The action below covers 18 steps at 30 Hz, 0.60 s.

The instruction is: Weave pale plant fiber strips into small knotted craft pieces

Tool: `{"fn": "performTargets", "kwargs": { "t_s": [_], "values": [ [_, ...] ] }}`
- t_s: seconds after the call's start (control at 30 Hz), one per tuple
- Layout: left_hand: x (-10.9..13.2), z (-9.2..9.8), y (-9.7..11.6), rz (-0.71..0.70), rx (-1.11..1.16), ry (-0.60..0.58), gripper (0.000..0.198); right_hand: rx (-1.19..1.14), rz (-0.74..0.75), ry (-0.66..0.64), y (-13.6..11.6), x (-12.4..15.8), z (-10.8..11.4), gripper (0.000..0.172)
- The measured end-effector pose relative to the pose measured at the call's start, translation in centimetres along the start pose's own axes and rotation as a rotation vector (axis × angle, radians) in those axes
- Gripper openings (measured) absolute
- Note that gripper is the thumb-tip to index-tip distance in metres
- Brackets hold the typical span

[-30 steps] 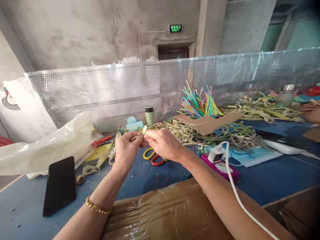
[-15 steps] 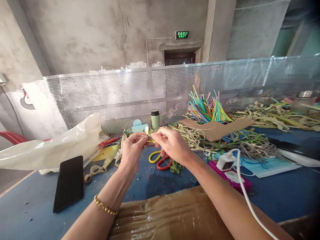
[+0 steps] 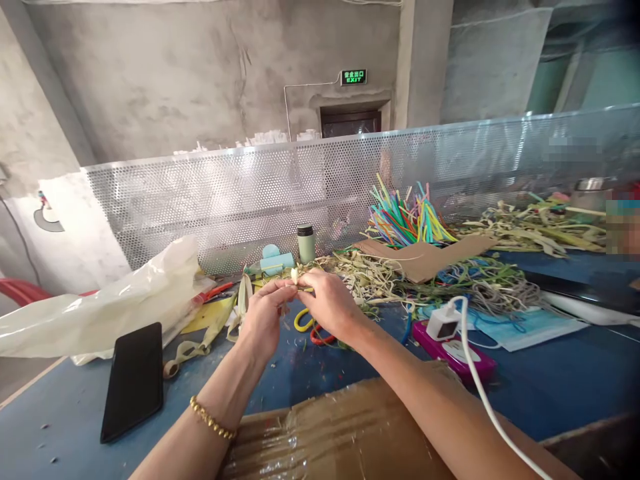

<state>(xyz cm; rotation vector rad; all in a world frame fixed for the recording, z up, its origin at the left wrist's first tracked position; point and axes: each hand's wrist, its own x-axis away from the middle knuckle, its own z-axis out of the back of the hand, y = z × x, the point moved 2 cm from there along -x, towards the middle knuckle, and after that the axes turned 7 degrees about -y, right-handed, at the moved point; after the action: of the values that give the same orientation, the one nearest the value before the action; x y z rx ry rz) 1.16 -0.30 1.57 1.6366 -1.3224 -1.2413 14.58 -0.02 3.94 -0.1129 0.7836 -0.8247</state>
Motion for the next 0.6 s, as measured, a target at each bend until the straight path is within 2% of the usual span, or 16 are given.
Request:
{"fn": "performTargets", "kwargs": {
  "t_s": [0.1,0.2,0.43,0.53,0.6],
  "values": [
    [-0.1,0.1,-0.2,0.033,0.06,0.007,0.017,-0.29,-0.096,-0.124,0.6,-0.3,0.1,0.014],
    [-0.1,-0.1,-0.2,0.054,0.065,-0.013,0.022,-0.409,-0.208,-0.144,1.0,-0.3,0.4,0.015],
    [-0.1,0.0,0.3,-0.016,-0.198,-0.093,0.041,-0.344,-0.191,-0.068,2.0,-0.6,0.8,0.016],
    [-0.1,0.3,1.0,-0.066,-0.343,-0.04,0.044,-0.185,-0.153,0.026,2.1,-0.6,1.5,0.015],
    [0.0,0.5,1.6,-0.159,-0.493,0.015,0.038,-0.077,-0.145,0.053,2.3,-0.7,1.9,0.015]
  ]
}}
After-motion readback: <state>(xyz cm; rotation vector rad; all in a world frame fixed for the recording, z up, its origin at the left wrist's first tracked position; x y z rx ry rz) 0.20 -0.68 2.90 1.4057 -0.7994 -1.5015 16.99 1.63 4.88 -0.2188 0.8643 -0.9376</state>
